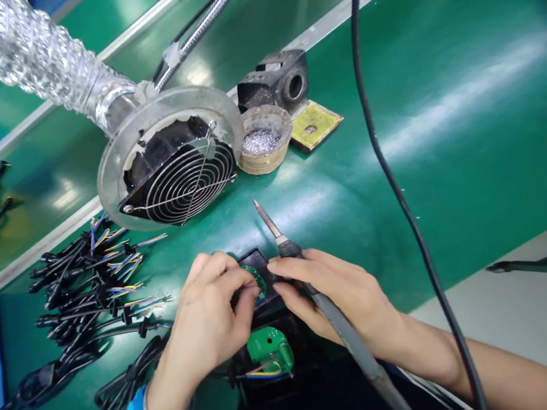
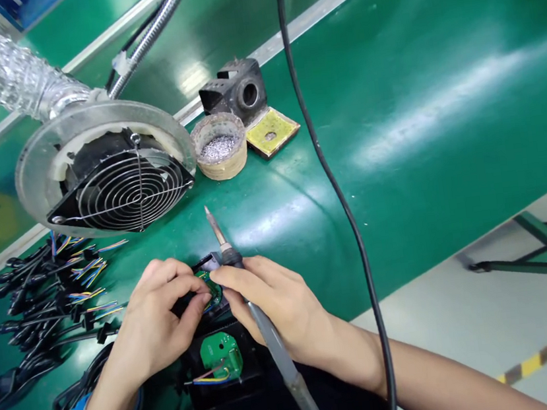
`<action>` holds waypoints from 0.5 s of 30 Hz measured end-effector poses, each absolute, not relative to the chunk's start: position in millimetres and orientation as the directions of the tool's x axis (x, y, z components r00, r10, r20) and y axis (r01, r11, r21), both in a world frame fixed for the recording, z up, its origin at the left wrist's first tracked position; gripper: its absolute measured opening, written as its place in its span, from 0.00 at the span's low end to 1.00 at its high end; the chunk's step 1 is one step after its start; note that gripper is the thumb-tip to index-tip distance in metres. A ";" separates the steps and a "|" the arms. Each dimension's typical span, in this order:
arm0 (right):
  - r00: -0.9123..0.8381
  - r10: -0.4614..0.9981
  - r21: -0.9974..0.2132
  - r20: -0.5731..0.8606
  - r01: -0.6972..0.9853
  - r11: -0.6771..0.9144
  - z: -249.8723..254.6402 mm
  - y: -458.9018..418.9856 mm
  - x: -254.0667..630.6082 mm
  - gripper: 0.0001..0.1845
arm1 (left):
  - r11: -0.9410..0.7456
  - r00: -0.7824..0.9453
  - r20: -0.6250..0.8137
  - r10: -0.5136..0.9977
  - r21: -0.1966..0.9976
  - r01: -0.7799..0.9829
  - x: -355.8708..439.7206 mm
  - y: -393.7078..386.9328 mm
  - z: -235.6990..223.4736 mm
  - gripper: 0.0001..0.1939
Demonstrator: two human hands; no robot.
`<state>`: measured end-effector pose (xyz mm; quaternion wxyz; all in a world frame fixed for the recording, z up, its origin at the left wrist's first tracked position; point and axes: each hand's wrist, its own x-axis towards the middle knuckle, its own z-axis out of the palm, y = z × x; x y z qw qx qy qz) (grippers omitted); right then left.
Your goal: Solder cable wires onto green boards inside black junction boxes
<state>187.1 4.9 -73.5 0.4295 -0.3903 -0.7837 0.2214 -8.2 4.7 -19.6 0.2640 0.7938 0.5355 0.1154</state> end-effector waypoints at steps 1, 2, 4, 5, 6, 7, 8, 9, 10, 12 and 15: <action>-0.327 0.802 -0.686 0.500 0.416 0.597 -73.6 5.2 187.1 0.16 | -0.279 0.397 -0.099 0.912 0.560 0.780 -10.0 4.6 -18.0 0.06; -0.328 0.803 -0.690 0.498 0.411 0.596 -73.6 5.5 187.1 0.16 | -0.269 0.397 -0.104 0.912 0.578 0.771 -12.0 4.4 -16.6 0.09; -0.323 0.803 -0.695 0.501 0.403 0.595 -73.5 6.1 186.9 0.15 | -0.246 0.383 -0.108 0.918 0.600 0.761 -15.7 3.6 -15.1 0.12; -0.318 0.803 -0.695 0.504 0.402 0.596 -73.4 6.4 186.6 0.15 | -0.237 0.366 -0.100 0.925 0.600 0.764 -17.0 3.2 -15.3 0.10; -0.313 0.801 -0.694 0.510 0.401 0.598 -73.2 6.7 186.3 0.15 | -0.235 0.350 -0.086 0.933 0.591 0.772 -17.6 2.8 -16.2 0.09; -0.311 0.798 -0.692 0.517 0.397 0.603 -72.9 6.9 185.9 0.15 | -0.242 0.341 -0.069 0.938 0.574 0.782 -17.6 2.5 -17.7 0.08; -0.312 0.793 -0.690 0.524 0.391 0.610 -72.6 7.1 185.6 0.16 | -0.257 0.342 -0.055 0.938 0.552 0.794 -16.9 2.3 -19.4 0.08; -0.314 0.786 -0.685 0.533 0.384 0.618 -72.2 7.4 185.5 0.17 | -0.274 0.349 -0.046 0.936 0.527 0.804 -15.8 2.1 -21.1 0.08; -0.317 0.779 -0.682 0.540 0.378 0.626 -71.7 7.7 185.5 0.17 | -0.292 0.360 -0.042 0.932 0.502 0.814 -14.3 2.0 -22.4 0.08; -0.322 0.770 -0.673 0.551 0.374 0.638 -70.9 8.4 186.2 0.18 | -0.333 0.387 -0.040 0.921 0.432 0.838 -10.9 2.5 -23.1 0.07; -0.335 0.768 -0.661 0.546 0.390 0.641 -70.4 9.0 188.2 0.17 | -0.409 0.433 -0.061 0.899 0.236 0.882 -6.3 5.5 -19.8 0.07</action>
